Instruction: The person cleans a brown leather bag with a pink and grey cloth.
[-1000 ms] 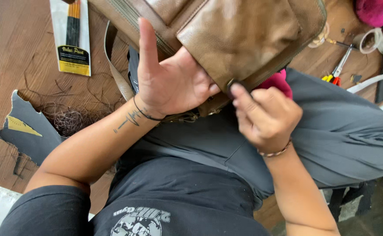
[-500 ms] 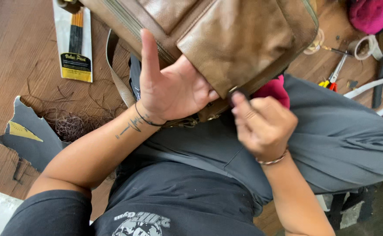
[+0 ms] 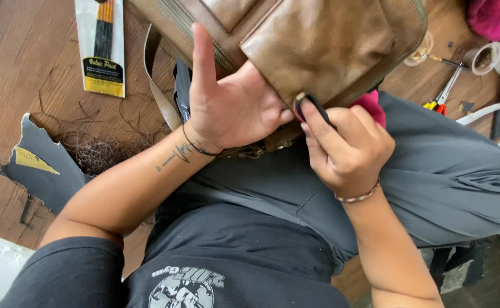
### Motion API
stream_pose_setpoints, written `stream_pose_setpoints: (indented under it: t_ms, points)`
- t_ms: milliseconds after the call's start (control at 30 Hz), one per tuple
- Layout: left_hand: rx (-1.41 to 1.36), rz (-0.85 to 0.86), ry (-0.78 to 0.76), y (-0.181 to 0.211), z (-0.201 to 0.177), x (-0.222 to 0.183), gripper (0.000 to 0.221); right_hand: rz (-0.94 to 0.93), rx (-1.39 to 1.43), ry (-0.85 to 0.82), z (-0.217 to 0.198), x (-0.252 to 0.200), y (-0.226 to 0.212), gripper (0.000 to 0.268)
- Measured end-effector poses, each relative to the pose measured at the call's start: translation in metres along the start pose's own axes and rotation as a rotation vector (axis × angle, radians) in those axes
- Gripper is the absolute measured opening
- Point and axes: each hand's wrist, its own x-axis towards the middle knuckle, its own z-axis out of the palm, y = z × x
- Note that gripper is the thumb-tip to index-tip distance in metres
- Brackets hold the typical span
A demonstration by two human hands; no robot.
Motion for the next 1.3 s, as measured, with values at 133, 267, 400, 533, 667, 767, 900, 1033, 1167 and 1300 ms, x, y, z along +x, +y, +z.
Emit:
stream_pose_setpoints:
  t_ms: [133,267,400,533,667,767,900,1033,1167,1300]
  points:
    - [0.006,0.053,-0.125,0.000,-0.002,0.000,0.118,-0.005,0.035,0.003,-0.002,-0.002,-0.002,0.021]
    - [-0.032,-0.044,0.098,0.002,0.014,0.001,0.129,-0.060,-0.042,-0.024,-0.004,0.021,-0.006,0.021]
    - [-0.015,-0.007,-0.085,0.000,-0.006,-0.002,0.126,-0.066,-0.090,-0.046,-0.015,0.026,-0.005,0.019]
    - [-0.015,-0.075,0.083,0.006,0.014,0.002,0.131,-0.077,-0.018,-0.107,-0.013,0.024,-0.008,0.021]
    - [-0.030,-0.038,-0.075,-0.002,-0.004,0.000,0.128,-0.184,-0.081,-0.094,-0.013,0.045,-0.002,0.023]
    - [-0.041,-0.032,-0.076,-0.001,-0.007,-0.003,0.130,-0.157,-0.108,-0.125,-0.021,0.038,0.001,0.021]
    - [-0.048,-0.090,0.021,0.009,0.022,0.002,0.137,-0.181,-0.092,-0.179,-0.023,0.032,-0.003,0.021]
    - [-0.100,-0.029,-0.079,-0.002,-0.010,0.000,0.128,-0.259,-0.197,-0.153,-0.016,0.065,0.000,0.022]
    - [-0.108,0.038,-0.257,-0.007,-0.022,-0.003,0.122,-0.230,-0.215,-0.174,-0.026,0.062,0.001,0.020]
    - [-0.024,0.020,-0.186,-0.005,-0.020,0.000,0.129,-0.218,-0.181,-0.213,-0.025,0.055,-0.004,0.017]
